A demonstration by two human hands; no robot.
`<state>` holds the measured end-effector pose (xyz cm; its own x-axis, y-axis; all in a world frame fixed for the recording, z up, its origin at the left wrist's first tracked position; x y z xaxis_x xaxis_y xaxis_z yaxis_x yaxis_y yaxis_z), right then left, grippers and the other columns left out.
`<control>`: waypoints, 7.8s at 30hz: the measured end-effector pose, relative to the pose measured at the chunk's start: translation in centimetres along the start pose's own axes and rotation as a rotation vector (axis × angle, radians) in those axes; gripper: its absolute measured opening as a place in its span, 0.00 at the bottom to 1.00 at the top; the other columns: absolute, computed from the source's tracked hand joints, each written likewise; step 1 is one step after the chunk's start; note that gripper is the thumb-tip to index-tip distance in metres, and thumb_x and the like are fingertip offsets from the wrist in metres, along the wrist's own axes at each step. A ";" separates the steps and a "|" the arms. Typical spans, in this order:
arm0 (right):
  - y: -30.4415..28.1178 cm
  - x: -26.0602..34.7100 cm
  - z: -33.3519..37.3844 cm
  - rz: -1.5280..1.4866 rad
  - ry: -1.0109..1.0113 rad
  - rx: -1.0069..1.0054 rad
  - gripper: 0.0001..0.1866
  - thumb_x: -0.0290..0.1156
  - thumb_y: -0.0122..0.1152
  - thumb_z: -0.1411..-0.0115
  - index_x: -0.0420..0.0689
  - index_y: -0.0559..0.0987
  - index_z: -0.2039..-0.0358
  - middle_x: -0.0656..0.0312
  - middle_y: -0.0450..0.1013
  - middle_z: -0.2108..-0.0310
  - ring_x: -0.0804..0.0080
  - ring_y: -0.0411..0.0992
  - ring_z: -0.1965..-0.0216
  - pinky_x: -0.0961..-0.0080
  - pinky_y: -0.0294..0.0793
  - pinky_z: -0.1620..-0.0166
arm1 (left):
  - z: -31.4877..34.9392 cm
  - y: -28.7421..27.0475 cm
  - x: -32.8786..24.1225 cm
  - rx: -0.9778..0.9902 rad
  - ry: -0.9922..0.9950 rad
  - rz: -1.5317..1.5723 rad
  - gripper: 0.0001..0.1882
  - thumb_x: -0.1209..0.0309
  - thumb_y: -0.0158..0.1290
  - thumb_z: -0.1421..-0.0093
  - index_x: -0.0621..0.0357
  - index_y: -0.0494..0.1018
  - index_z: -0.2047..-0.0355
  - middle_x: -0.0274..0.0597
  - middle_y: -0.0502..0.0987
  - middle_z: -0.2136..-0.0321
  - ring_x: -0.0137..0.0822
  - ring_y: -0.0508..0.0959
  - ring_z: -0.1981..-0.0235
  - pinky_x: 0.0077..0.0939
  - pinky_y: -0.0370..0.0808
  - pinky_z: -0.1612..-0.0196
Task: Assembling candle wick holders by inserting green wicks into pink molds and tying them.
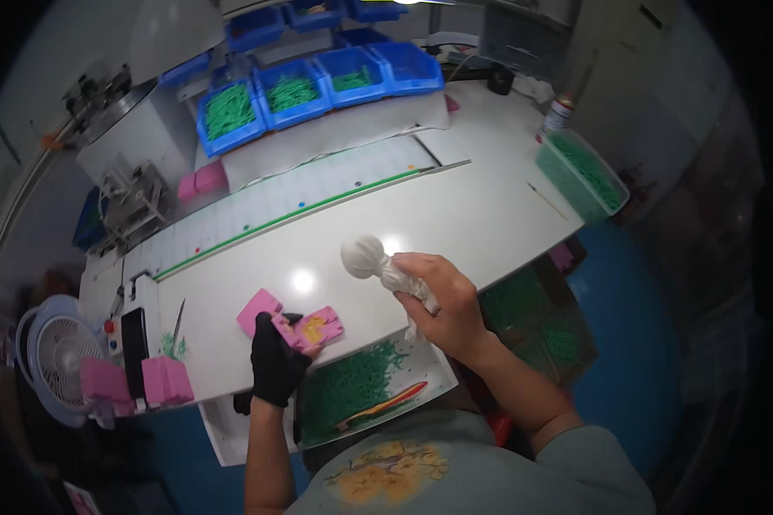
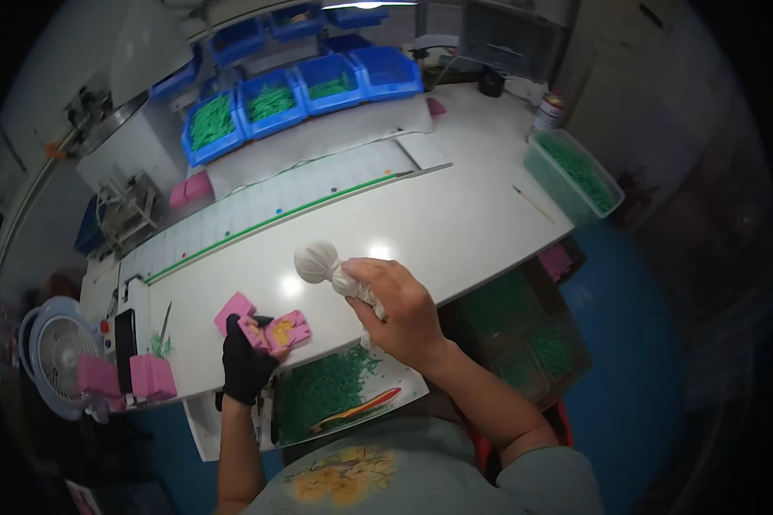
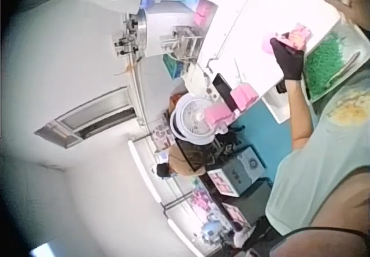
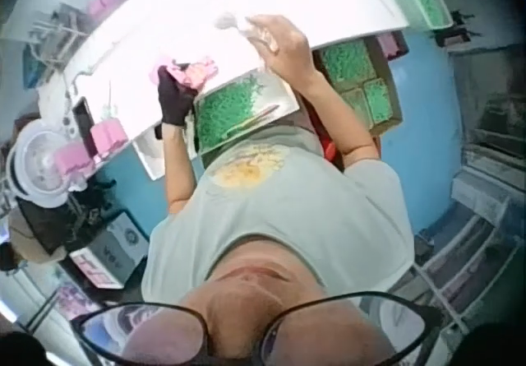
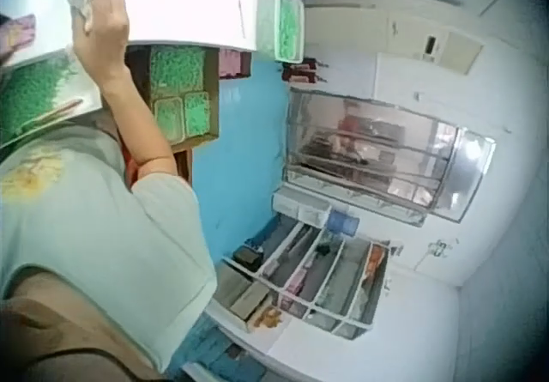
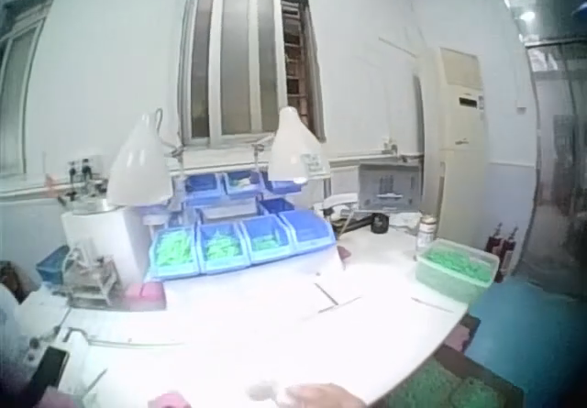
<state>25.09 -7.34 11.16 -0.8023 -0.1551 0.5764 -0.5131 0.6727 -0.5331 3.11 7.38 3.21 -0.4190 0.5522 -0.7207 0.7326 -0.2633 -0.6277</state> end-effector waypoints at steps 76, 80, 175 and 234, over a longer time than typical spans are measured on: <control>12.1 0.9 4.5 -0.793 0.569 0.209 0.14 0.36 0.53 0.32 0.35 0.75 0.58 0.63 0.75 0.70 0.81 0.73 0.71 0.83 0.75 0.68 | 2.0 1.3 -2.8 -0.339 -0.037 0.546 0.08 0.68 0.53 0.36 0.56 0.67 0.63 0.33 0.69 0.68 0.24 0.71 0.68 0.19 0.70 0.62; 12.9 1.2 4.7 -0.874 0.638 0.188 0.12 0.33 0.57 0.34 0.36 0.75 0.57 0.61 0.75 0.67 0.81 0.74 0.67 0.82 0.76 0.68 | 2.0 1.6 -2.1 -0.314 -0.131 0.600 0.14 0.79 0.58 0.45 0.57 0.67 0.60 0.33 0.69 0.66 0.24 0.71 0.66 0.18 0.70 0.62; 8.0 -6.1 2.7 -0.534 0.513 0.218 0.04 0.18 0.55 0.39 0.33 0.74 0.63 0.54 0.78 0.71 0.72 0.80 0.70 0.79 0.81 0.65 | -25.4 -9.1 13.5 0.243 0.025 -0.320 0.42 0.68 0.69 0.62 0.54 0.61 0.46 0.50 0.69 0.47 0.48 0.70 0.44 0.35 0.67 0.42; 9.6 0.8 3.7 -0.656 0.512 0.055 0.18 0.39 0.49 0.30 0.35 0.75 0.54 0.57 0.78 0.73 0.73 0.77 0.69 0.76 0.75 0.64 | -0.1 2.4 -6.2 -0.021 -0.205 0.616 0.08 0.77 0.58 0.41 0.68 0.78 0.62 0.40 0.80 0.71 0.27 0.80 0.69 0.19 0.77 0.64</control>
<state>18.44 -3.69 4.24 -0.1042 -0.1465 0.9837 -0.8528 0.5221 -0.0126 7.55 3.41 6.18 -0.0114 0.1423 -0.9898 0.8808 -0.4671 -0.0773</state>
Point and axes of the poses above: each hand's wrist, its own z-axis away from the middle knuckle, its own y-axis out of the palm, x = y × z, the point moved 8 cm from there along -z, towards the middle knuckle
